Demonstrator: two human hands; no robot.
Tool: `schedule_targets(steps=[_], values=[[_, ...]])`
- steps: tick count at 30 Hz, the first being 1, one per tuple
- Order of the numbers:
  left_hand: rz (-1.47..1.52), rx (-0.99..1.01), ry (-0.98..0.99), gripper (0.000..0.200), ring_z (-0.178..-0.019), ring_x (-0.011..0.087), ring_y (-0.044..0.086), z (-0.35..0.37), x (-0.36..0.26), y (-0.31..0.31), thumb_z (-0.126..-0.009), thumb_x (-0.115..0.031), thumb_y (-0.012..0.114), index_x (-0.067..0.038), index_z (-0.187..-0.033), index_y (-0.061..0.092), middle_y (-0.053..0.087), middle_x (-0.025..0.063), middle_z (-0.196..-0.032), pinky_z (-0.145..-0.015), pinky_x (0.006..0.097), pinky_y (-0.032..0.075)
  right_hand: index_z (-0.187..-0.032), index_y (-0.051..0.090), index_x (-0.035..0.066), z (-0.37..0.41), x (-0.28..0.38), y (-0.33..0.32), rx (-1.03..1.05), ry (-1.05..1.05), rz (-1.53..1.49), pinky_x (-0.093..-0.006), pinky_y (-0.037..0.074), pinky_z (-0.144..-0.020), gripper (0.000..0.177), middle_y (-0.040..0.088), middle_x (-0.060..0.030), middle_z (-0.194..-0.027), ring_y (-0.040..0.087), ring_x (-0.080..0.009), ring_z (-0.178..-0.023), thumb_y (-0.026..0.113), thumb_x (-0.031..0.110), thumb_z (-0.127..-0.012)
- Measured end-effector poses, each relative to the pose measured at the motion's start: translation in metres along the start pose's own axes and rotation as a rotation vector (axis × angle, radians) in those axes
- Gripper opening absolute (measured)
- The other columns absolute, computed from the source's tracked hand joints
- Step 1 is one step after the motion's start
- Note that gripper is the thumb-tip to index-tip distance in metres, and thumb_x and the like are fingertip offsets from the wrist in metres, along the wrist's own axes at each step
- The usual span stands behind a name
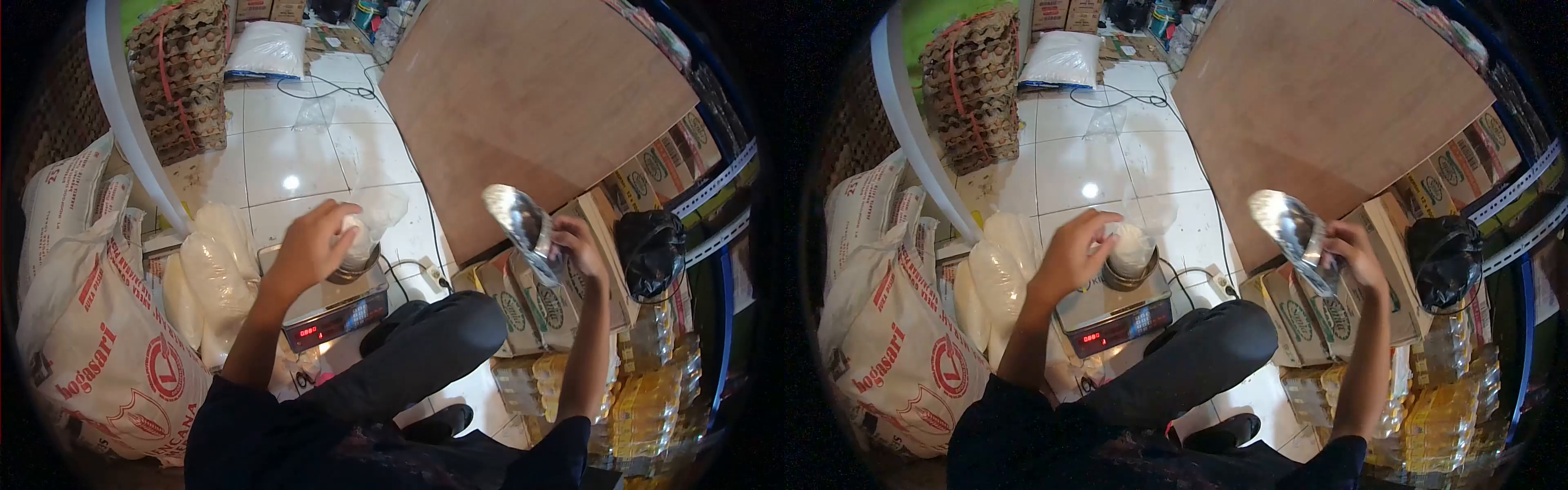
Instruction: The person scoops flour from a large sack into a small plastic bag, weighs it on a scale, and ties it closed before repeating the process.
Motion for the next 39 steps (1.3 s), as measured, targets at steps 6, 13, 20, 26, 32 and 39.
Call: schedule_targets(steps=[6,13,20,26,32,39], values=[[-0.269,0.097,0.069,0.020,-0.079,0.0336,0.059,-0.019,0.008,0.052,-0.084,-0.015,0.058,-0.007,-0.102,0.058,0.055,0.0140,-0.089,-0.068,0.0416,0.048,-0.067,0.058,0.001,-0.088,0.047,0.092,0.198,-0.128,0.465,-0.0309,0.039,-0.051,0.022,0.055,-0.0057,-0.057,0.052,-0.0148,-0.054,0.058,0.023,-0.069],[-0.234,0.016,0.076,0.006,-0.072,0.0337,0.059,-0.022,0.005,0.060,-0.080,-0.011,0.061,-0.006,-0.083,0.060,0.056,0.0117,-0.078,-0.064,0.0421,0.048,-0.084,0.070,0.002,-0.122,0.093,0.219,0.273,-0.299,1.327,-0.0405,0.053,-0.073,0.033,0.067,-0.0191,-0.086,0.066,-0.0332,-0.083,0.061,0.028,-0.065],[-0.208,0.024,0.086,0.006,-0.071,0.0351,0.059,-0.022,0.006,0.062,-0.078,-0.010,0.061,-0.006,-0.082,0.060,0.057,0.0129,-0.076,-0.063,0.0421,0.048,-0.078,0.068,0.001,-0.108,0.116,0.213,0.145,-0.391,1.233,-0.0436,0.052,-0.068,0.032,0.064,-0.0216,-0.074,0.064,-0.0372,-0.074,0.064,0.028,-0.061],[-0.318,0.124,0.057,0.013,-0.074,0.0362,0.060,-0.032,0.003,0.069,-0.080,-0.017,0.061,-0.005,-0.081,0.061,0.060,0.0152,-0.079,-0.066,0.0428,0.048,-0.089,0.066,-0.002,-0.075,0.101,0.102,-0.064,-0.255,0.924,-0.0393,0.051,-0.070,0.039,0.064,-0.0245,-0.077,0.064,-0.0346,-0.072,0.060,0.032,-0.071],[-0.648,0.357,0.128,0.031,-0.076,0.0368,0.063,-0.077,0.000,0.104,-0.080,-0.031,0.062,0.000,-0.079,0.065,0.064,0.0201,-0.081,-0.066,0.0442,0.051,-0.098,0.059,0.003,0.037,0.030,-0.051,-0.409,0.002,0.320,-0.0180,0.027,-0.048,0.023,0.042,0.0068,-0.065,0.037,-0.0022,-0.055,0.047,0.021,-0.089],[-0.574,0.223,0.120,0.025,-0.074,0.0347,0.064,-0.112,-0.020,0.118,-0.079,-0.024,0.061,0.001,-0.081,0.066,0.065,0.0199,-0.080,-0.068,0.0419,0.052,-0.122,0.054,0.002,0.356,-0.051,-0.246,-1.078,0.231,0.421,-0.0263,0.044,-0.079,0.043,0.057,-0.0045,-0.104,0.054,-0.0130,-0.091,0.054,0.031,-0.091]])
Point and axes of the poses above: each hand's wrist, its own z-axis away from the middle knuckle, its own y-axis out of the palm, x = y × z, the point moved 10 cm from there along -z, towards the middle knuckle
